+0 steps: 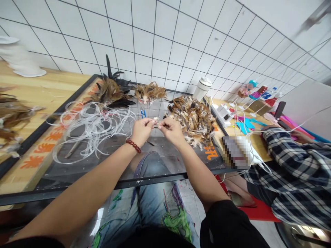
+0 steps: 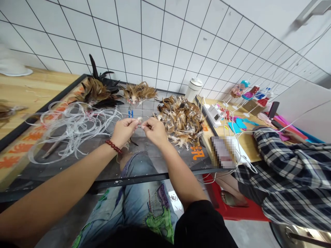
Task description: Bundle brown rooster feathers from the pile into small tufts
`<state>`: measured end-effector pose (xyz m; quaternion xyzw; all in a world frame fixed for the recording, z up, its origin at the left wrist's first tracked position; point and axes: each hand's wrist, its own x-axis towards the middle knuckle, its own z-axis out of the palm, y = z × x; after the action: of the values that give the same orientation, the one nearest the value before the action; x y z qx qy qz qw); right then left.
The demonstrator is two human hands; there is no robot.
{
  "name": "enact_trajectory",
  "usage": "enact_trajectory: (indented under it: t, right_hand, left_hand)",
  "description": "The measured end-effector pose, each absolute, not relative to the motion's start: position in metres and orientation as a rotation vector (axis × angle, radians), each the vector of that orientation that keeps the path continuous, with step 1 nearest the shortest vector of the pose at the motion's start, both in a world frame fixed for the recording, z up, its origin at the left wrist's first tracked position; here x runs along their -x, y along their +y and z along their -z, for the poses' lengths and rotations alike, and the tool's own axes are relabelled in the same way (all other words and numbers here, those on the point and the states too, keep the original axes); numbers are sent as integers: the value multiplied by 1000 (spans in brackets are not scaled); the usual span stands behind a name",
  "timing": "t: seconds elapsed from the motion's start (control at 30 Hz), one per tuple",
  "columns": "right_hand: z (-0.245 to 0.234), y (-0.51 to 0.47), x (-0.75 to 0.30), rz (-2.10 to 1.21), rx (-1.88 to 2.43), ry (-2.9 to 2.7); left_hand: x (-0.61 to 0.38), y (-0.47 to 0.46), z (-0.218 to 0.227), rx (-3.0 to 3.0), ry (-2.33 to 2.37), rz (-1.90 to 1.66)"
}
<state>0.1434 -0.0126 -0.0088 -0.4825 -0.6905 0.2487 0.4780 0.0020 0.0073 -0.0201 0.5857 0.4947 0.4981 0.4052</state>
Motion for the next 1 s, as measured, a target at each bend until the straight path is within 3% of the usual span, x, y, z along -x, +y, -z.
enact_trajectory:
  t: [0.13,0.3,0.57,0.77,1.0]
  right_hand:
    - [5,-17,-145,-455,1102,-1899]
    - [0,-12,-159,-596,1131,-1695]
    - [1,-9,-157,-1188,947,-1367]
    - [5,-4,-156,-1140,925,-1175]
    - [9,-6,-151,-1092,868,-1486]
  left_hand:
    - [1,9,26,-1890,1291,-1114]
    - [2,-1,16,-2207,882,-951]
    - [-4,-13,4,-1663,809,-892]
    - [-9,-10,2,-1027,726,-1016]
    - [-6,-8,-6,-815,666,-1139]
